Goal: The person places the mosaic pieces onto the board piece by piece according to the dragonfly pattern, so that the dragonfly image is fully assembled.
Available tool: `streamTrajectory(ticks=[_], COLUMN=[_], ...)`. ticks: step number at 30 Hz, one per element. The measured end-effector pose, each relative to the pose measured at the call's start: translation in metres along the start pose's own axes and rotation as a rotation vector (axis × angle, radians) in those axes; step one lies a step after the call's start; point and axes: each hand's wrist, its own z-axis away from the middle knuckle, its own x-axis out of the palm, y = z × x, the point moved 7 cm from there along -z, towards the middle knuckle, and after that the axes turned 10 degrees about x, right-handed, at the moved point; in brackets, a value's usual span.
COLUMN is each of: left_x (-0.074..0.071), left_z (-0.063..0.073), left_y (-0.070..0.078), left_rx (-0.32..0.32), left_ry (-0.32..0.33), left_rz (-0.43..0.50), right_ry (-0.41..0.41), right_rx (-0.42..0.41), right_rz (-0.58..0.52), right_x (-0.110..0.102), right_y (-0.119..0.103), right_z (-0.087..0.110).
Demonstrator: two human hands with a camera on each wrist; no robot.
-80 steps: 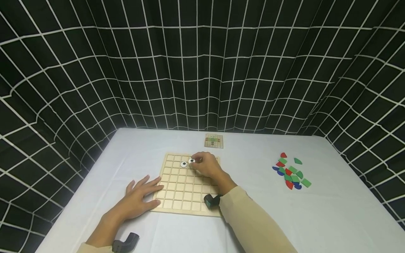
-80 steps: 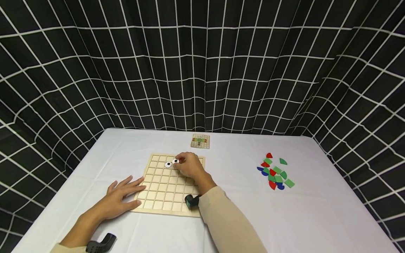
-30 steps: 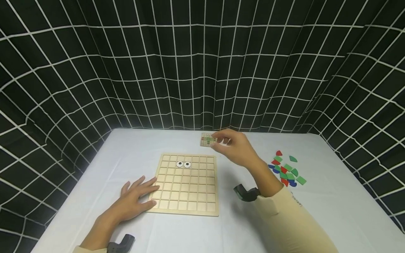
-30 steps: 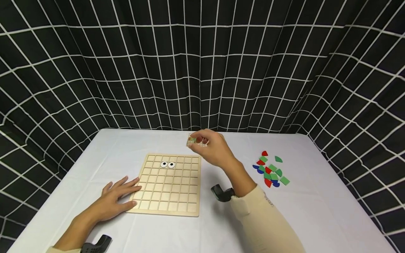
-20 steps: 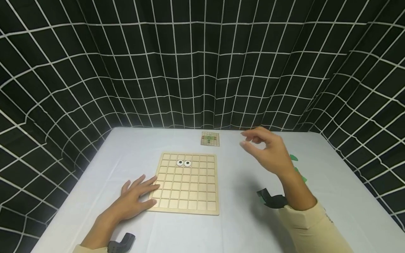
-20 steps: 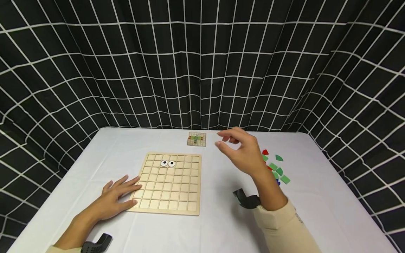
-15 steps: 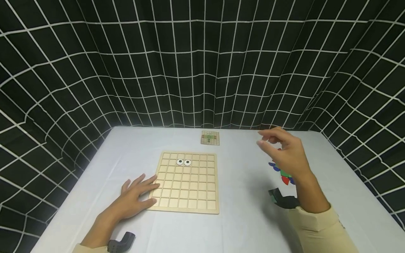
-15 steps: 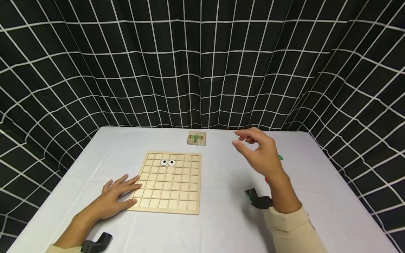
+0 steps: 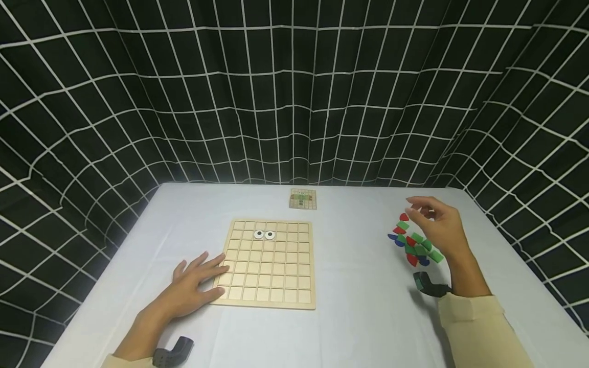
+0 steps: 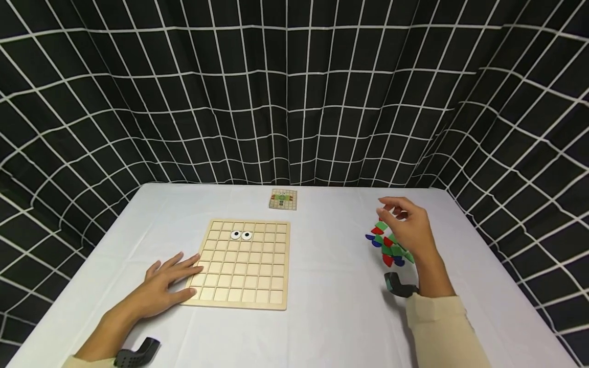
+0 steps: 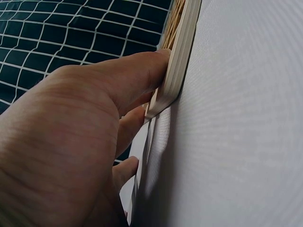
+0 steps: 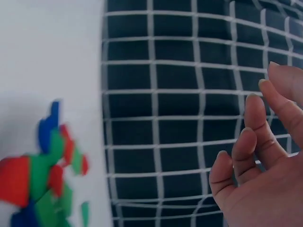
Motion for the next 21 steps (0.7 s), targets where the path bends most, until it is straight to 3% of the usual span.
streamTrajectory(ticks=[11, 21], left_x=[0.000, 0.002], left_z=[0.001, 0.000], left_y=[-0.003, -0.004], left_rx=[-0.008, -0.007], left_ry=[-0.004, -0.010], left_rz=[0.014, 0.011], right_ry=[-0.124, -0.190], right_rx=[0.195, 0.222], right_rz=[0.121, 0.184], right_x=[0.019, 0.025], right_y=[0.072, 0.088], right_z=[-0.003, 0.005])
